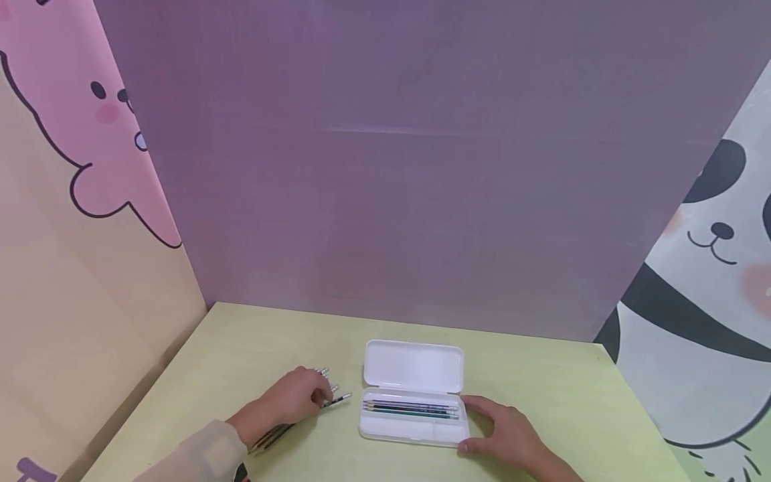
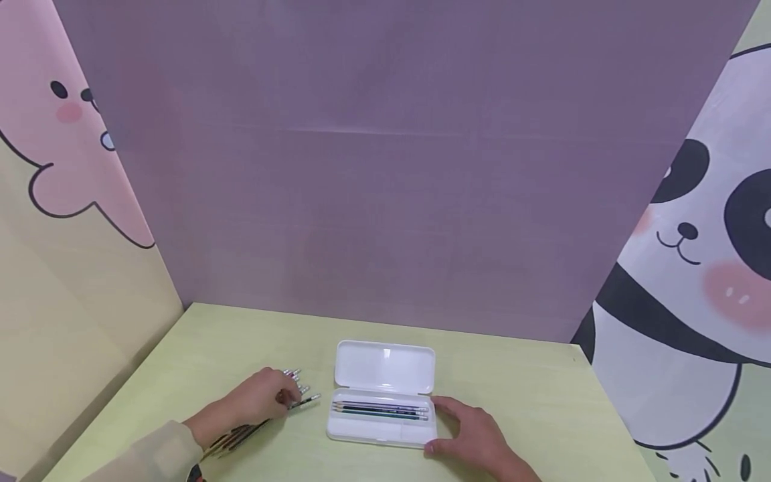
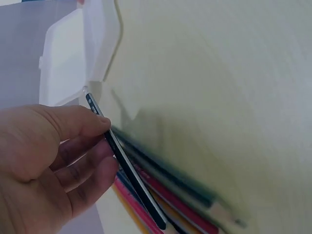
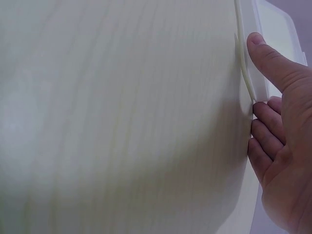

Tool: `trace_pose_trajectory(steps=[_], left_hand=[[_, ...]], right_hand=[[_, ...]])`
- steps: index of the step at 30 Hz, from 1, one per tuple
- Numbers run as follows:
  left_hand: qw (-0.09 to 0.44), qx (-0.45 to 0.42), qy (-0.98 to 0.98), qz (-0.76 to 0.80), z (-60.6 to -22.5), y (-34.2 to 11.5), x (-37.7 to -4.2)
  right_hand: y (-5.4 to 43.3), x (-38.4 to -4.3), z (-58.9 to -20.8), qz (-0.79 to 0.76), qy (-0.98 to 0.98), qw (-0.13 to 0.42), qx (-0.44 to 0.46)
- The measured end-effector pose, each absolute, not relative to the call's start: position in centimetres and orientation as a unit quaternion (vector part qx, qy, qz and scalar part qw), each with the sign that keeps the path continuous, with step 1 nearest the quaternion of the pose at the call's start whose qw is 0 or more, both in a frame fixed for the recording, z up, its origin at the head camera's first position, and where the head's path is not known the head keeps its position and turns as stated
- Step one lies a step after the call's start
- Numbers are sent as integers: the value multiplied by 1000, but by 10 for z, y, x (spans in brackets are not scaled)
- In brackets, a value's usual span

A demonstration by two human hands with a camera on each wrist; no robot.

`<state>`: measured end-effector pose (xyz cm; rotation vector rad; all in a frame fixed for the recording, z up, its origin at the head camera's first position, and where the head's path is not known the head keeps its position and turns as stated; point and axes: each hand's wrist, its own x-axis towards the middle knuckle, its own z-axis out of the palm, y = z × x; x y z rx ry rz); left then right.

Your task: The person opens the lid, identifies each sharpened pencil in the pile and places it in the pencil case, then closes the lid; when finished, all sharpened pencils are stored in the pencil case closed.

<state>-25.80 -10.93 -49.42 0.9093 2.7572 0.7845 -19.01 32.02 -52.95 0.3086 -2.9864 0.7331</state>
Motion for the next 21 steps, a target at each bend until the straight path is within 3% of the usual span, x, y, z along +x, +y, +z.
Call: trace_pose_trajectory(steps=[21], left_hand=[[89, 310, 896, 304, -461, -57, -272]], right_hand=[[319, -188, -529, 245, -966, 18, 80]])
